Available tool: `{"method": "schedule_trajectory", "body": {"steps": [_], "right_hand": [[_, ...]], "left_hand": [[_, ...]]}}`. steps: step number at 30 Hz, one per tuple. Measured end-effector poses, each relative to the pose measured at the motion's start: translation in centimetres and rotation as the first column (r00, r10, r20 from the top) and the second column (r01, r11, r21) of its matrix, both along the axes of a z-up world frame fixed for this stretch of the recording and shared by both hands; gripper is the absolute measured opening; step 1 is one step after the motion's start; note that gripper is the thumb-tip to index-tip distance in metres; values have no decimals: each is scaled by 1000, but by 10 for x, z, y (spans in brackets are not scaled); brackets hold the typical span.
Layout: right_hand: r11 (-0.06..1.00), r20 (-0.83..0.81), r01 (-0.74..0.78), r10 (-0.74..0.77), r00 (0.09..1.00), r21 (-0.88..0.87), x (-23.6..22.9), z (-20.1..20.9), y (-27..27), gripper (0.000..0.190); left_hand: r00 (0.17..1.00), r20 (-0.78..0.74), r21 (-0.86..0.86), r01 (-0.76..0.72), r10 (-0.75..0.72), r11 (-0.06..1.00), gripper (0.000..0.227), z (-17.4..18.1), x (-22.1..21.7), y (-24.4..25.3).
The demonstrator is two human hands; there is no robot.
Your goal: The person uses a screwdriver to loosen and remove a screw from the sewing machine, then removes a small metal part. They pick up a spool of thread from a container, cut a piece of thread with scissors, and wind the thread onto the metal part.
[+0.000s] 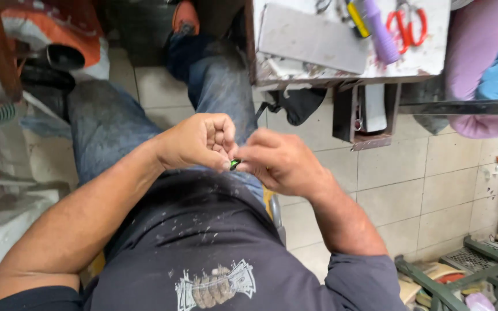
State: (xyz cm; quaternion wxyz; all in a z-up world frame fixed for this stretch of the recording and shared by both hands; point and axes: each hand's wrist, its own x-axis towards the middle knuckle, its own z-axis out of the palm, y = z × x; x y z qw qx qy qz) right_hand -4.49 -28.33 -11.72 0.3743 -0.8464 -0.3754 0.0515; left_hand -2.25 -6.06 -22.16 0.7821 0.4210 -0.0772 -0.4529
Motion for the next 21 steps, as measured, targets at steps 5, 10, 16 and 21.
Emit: {"method": "schedule_trajectory", "body": {"steps": [5, 10, 16, 21], "right_hand": [[945, -117, 183, -157, 981, 270, 4, 0, -17, 5], [823, -212, 375, -313, 926, 426, 6, -13, -54, 7], [818, -105, 521, -512, 853, 243, -3, -11, -75, 11], [782, -127, 570, -557, 820, 253, -2, -15, -95, 9]], "left_hand": [[999, 40, -6, 24, -24, 1000, 69, 24, 32, -29], [704, 710, 252, -269, 11, 929, 50, 91, 111, -70], [235, 890, 448, -607, -390, 657, 31, 101, 193, -155], [298, 710, 681, -520, -638, 516, 25, 90, 221, -173]]}}
